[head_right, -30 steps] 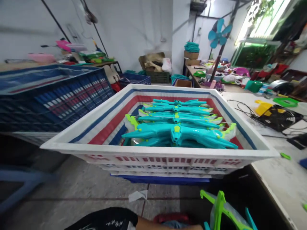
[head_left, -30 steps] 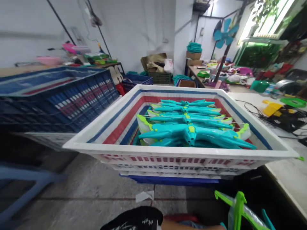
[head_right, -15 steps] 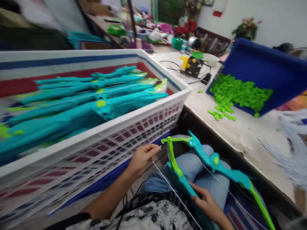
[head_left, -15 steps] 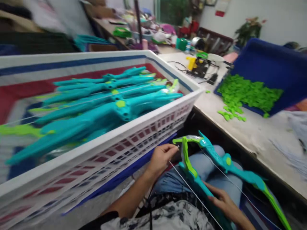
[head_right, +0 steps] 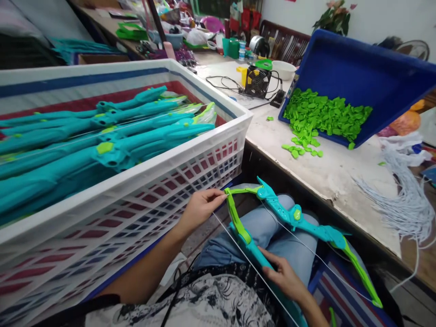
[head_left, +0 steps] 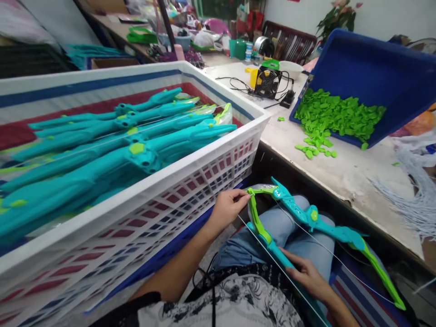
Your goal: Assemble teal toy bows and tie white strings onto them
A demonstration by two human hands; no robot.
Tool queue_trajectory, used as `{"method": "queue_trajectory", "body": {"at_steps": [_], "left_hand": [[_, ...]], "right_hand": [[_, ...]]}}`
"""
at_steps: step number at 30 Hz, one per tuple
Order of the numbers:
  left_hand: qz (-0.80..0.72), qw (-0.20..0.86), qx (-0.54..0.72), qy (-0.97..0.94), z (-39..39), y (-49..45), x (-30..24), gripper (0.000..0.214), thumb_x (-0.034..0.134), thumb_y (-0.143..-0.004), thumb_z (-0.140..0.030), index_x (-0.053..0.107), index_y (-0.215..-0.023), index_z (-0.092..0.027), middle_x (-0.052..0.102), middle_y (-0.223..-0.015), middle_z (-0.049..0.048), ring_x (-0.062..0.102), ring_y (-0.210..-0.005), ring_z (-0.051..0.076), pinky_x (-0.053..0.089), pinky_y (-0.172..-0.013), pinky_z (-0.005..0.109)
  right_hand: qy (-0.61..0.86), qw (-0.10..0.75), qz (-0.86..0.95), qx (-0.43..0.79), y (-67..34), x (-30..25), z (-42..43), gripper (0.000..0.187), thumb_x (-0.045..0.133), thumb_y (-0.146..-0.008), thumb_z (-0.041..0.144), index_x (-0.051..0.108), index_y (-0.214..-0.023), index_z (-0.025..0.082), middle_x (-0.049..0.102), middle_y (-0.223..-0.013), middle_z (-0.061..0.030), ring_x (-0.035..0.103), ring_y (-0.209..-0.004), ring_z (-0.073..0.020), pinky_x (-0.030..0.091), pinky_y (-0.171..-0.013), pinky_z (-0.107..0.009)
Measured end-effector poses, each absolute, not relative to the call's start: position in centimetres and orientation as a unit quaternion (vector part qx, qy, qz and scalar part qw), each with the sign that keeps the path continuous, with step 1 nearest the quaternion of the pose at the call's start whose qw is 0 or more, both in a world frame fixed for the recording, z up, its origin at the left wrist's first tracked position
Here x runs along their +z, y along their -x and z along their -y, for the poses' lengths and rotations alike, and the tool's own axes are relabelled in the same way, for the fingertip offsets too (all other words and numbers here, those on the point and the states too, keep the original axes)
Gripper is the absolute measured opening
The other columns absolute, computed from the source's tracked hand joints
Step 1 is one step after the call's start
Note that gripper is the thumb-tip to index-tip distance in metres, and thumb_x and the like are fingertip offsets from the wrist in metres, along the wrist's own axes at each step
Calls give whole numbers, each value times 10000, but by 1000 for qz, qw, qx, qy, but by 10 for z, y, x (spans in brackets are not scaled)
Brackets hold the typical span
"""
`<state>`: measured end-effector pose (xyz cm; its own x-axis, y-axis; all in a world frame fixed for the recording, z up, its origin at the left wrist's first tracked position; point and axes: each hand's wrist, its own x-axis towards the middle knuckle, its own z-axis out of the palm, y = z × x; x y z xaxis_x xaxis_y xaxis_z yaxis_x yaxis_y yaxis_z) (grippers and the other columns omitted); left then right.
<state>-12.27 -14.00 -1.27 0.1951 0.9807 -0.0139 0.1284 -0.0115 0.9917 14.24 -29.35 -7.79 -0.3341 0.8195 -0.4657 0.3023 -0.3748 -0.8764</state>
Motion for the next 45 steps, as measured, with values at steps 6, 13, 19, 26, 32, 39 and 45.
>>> {"method": "queue_trajectory", "body": {"at_steps": [6,13,19,26,32,39,45], "left_hand": [[-481,503,413,-588,139,121,-16,219,596,-763,-318,709,-741,-131,695,-705,43,602,-659,159,450,-627,237],[-492,487,410,-594,138,122,-15,204,582,-767,-307,697,-735,-142,678,-684,33,585,-645,156,433,-610,237],[-500,445,396,-629,141,121,-13,183,558,-797,-301,651,-735,-156,636,-666,11,551,-632,138,393,-604,233],[-455,523,415,-589,143,118,-13,322,598,-775,-292,506,-1049,-151,458,-567,-87,443,-537,101,346,-569,219],[-466,536,402,-577,142,108,-12,307,647,-721,-348,568,-939,-147,416,-551,-82,385,-512,88,303,-525,214],[-483,495,427,-583,151,97,-12,262,622,-734,-337,585,-910,-146,385,-532,-88,357,-481,74,287,-489,201],[-494,487,426,-581,153,98,-9,262,608,-724,-335,585,-904,-147,407,-531,-82,383,-487,80,294,-482,198]], "right_hand": [[549,193,520,625,-144,-80,293,670,599,-812,598,549,-1342,190,498,-1403,-114,411,-1342,-326,242,-1150,-514],[543,209,522,624,-140,-77,294,630,595,-826,570,555,-1336,202,516,-1385,-105,431,-1328,-322,270,-1138,-514],[560,211,530,601,-137,-78,298,638,579,-831,573,545,-1345,197,518,-1383,-105,449,-1316,-319,297,-1130,-503],[585,214,568,538,-135,-88,311,604,534,-865,529,532,-1358,181,532,-1380,-97,477,-1300,-297,351,-1116,-452],[616,191,643,413,-136,-82,321,504,504,-897,464,566,-1337,227,668,-1203,-94,636,-1082,-265,519,-950,-391],[567,331,736,167,-115,-28,241,294,491,-947,327,669,-1159,230,679,-1042,-91,639,-979,-225,542,-857,-365],[449,372,793,177,-69,-1,154,195,532,-939,283,654,-1062,194,680,-938,-63,634,-882,-180,520,-794,-323]]}}
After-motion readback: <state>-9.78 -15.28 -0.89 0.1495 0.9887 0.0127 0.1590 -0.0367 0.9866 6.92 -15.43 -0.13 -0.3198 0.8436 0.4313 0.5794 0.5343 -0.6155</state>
